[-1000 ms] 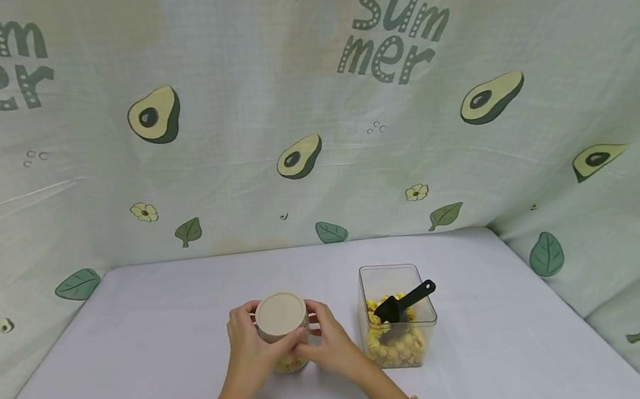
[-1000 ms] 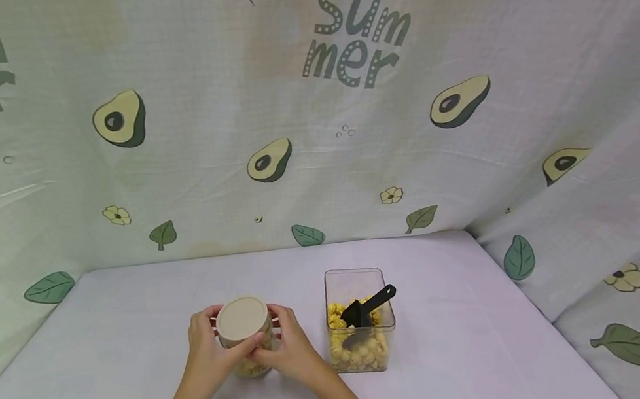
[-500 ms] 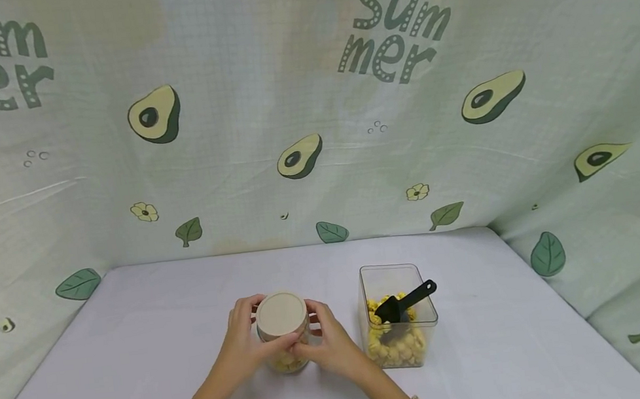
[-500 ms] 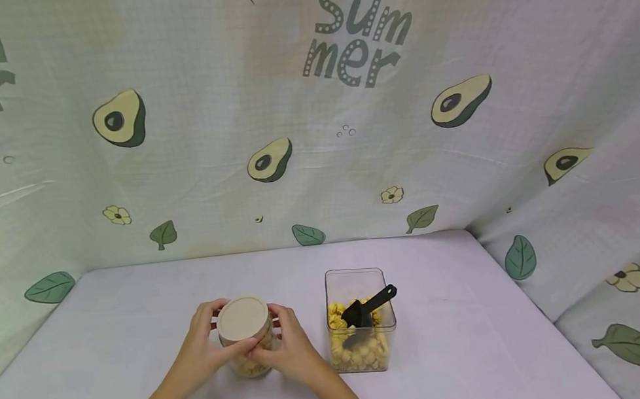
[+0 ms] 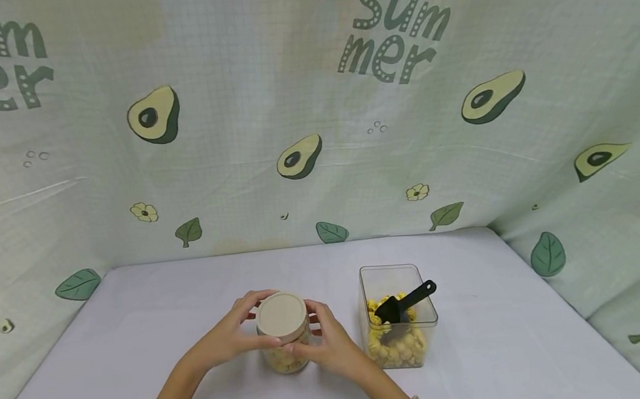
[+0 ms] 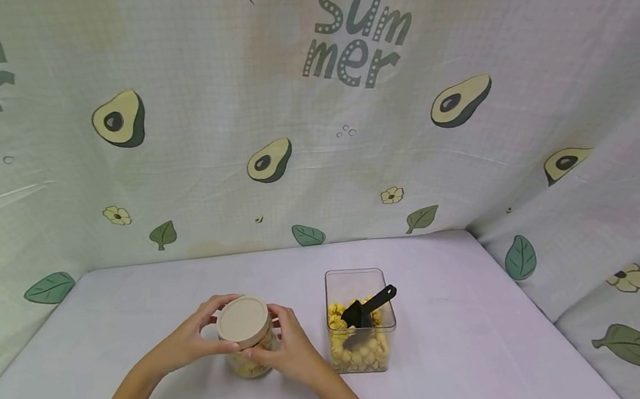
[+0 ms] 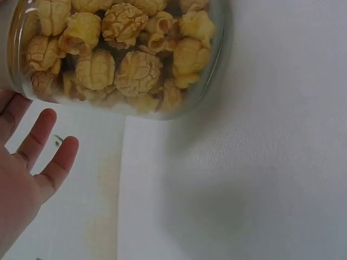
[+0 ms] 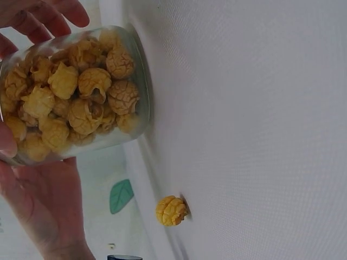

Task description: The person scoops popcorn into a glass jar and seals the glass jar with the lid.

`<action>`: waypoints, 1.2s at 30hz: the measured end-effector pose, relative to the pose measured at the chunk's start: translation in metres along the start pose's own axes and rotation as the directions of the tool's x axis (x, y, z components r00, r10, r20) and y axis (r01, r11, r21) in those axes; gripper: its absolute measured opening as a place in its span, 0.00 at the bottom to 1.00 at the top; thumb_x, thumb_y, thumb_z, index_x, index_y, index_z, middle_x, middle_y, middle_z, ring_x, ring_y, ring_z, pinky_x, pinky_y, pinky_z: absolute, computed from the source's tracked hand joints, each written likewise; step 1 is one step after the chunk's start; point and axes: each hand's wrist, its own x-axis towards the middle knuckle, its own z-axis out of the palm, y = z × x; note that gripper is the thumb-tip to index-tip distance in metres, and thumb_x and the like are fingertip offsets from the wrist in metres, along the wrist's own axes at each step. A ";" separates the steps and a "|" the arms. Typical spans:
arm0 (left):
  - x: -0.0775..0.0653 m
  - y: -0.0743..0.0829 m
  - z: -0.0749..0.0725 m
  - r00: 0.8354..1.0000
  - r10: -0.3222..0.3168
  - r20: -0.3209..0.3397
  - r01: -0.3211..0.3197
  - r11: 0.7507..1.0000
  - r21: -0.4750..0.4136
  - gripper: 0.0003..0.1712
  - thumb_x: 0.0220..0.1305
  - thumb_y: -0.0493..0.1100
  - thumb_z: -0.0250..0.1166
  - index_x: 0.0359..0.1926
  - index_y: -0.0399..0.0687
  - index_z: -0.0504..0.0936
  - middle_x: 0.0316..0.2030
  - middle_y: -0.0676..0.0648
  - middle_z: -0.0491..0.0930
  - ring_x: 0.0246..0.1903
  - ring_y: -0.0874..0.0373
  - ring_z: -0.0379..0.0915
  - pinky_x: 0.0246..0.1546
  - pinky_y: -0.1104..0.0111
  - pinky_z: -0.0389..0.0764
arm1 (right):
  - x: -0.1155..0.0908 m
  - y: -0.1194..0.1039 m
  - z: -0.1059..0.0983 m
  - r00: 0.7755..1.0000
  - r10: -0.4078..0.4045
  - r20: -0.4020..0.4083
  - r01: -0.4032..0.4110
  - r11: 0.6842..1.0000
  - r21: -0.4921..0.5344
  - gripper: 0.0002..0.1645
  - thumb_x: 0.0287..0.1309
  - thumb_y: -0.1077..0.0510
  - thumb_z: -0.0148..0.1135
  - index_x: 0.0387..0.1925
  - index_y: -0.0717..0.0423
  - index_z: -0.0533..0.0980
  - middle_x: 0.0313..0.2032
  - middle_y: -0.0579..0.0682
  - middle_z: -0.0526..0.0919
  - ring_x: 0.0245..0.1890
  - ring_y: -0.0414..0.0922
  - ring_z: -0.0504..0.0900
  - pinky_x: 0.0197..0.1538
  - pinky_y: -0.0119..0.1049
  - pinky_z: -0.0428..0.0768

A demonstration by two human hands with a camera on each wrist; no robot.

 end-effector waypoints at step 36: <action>-0.010 0.030 0.059 0.827 -0.221 -0.518 0.232 0.972 -0.045 0.47 0.42 0.53 0.76 0.57 0.38 0.62 0.51 0.43 0.65 0.49 0.56 0.57 0.50 0.58 0.67 | 0.000 0.002 0.001 0.999 -0.025 -0.041 0.024 1.000 -0.019 0.44 0.51 0.51 0.66 0.64 0.61 0.56 0.57 0.58 0.66 0.55 0.50 0.66 0.56 0.51 0.72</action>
